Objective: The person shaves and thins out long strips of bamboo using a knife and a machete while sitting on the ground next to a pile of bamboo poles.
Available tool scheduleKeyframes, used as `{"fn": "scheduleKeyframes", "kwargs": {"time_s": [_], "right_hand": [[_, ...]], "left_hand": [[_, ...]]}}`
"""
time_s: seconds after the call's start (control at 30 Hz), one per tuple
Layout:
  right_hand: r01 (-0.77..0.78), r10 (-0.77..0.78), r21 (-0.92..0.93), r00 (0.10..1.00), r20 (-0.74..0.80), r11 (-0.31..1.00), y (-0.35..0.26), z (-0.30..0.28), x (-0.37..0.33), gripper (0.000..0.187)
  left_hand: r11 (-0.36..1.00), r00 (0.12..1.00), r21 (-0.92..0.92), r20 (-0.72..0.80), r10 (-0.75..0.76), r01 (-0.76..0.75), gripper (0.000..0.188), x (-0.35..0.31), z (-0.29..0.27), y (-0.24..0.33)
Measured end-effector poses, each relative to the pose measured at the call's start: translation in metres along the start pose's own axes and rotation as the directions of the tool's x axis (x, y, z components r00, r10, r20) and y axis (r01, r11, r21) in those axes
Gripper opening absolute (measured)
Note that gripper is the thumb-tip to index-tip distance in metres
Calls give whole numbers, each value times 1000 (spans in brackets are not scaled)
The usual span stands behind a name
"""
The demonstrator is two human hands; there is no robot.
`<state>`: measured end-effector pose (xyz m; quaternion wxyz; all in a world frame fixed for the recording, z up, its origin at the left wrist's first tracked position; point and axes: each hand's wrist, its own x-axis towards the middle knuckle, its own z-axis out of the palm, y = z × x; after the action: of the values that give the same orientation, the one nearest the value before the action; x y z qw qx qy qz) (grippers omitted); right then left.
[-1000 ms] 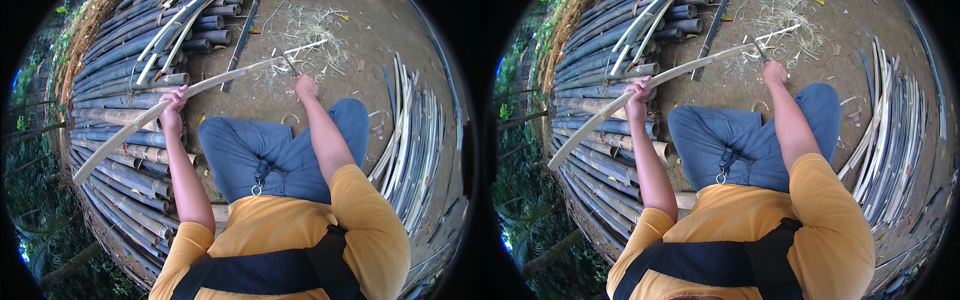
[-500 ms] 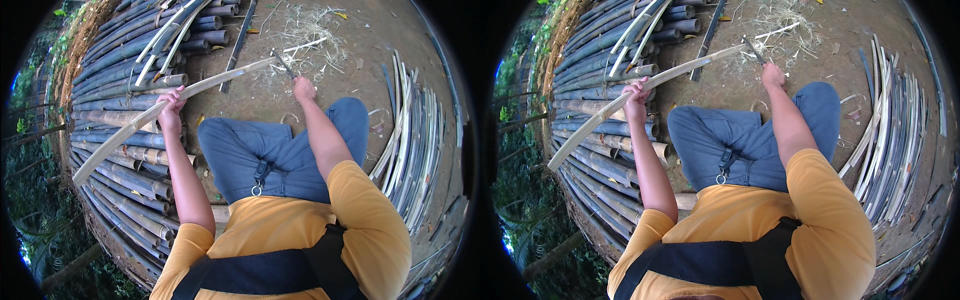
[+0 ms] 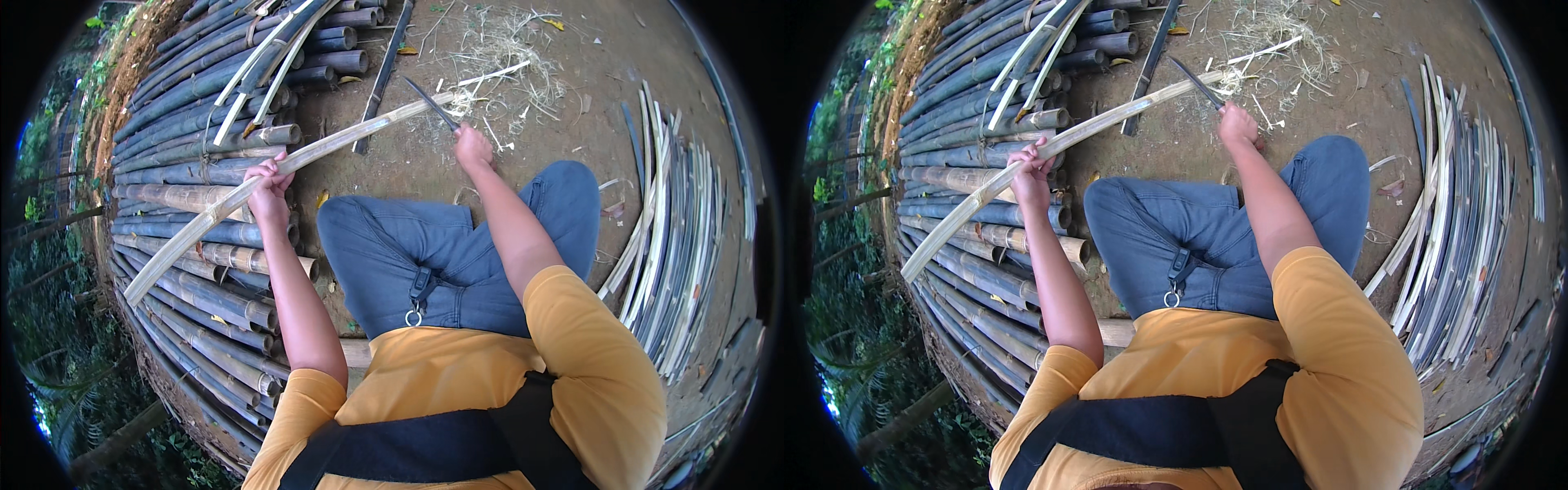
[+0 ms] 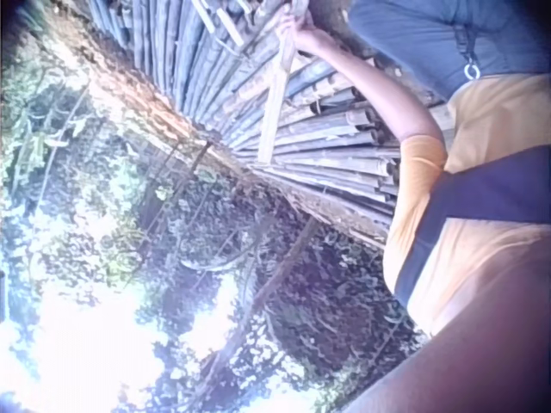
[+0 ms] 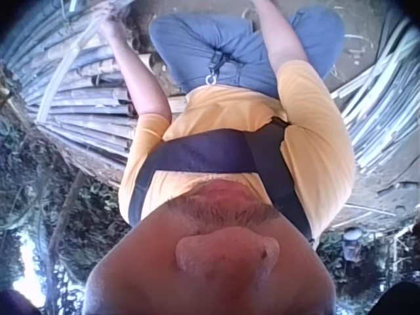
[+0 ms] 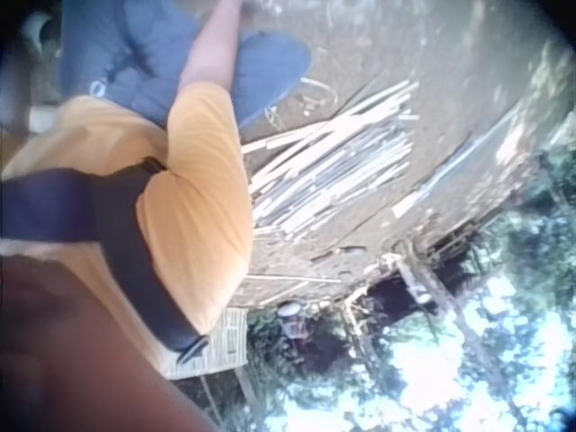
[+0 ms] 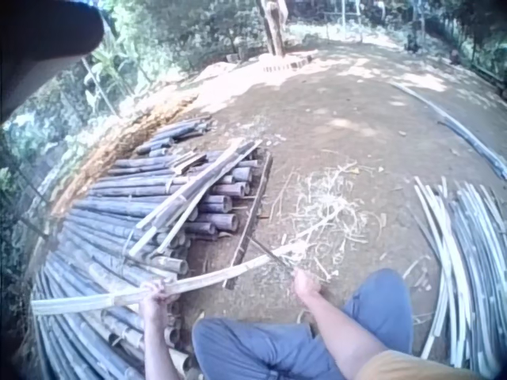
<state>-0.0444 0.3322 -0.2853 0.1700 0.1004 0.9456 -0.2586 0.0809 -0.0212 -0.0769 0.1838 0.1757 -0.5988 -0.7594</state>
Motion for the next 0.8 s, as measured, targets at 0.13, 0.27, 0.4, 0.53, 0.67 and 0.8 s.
{"fn": "scheduleKeyframes", "kwargs": {"time_s": [0.13,0.27,0.4,0.53,0.67,0.8], "right_hand": [[-119,121,31,991,-62,992,26,-6,12,29],[-34,34,15,999,10,999,-24,-20,-26,25],[118,-110,-61,987,119,991,-33,-11,-49,27],[-128,130,66,991,-16,990,5,3,-11,28],[-137,139,66,990,-27,988,11,-3,-2,29],[-25,24,79,1000,13,997,-40,-9,-45,20]], "left_hand": [[999,1000,28,22,19,-20,26,-6,-1,-3],[999,999,35,6,36,-36,26,-9,-6,-6],[1000,1000,4,-16,10,-10,26,-1,-9,-5],[1000,1000,21,16,12,-12,26,2,-4,-4],[999,999,26,9,38,-38,24,1,0,-5],[1000,999,16,21,26,-27,25,4,-19,-9]]}}
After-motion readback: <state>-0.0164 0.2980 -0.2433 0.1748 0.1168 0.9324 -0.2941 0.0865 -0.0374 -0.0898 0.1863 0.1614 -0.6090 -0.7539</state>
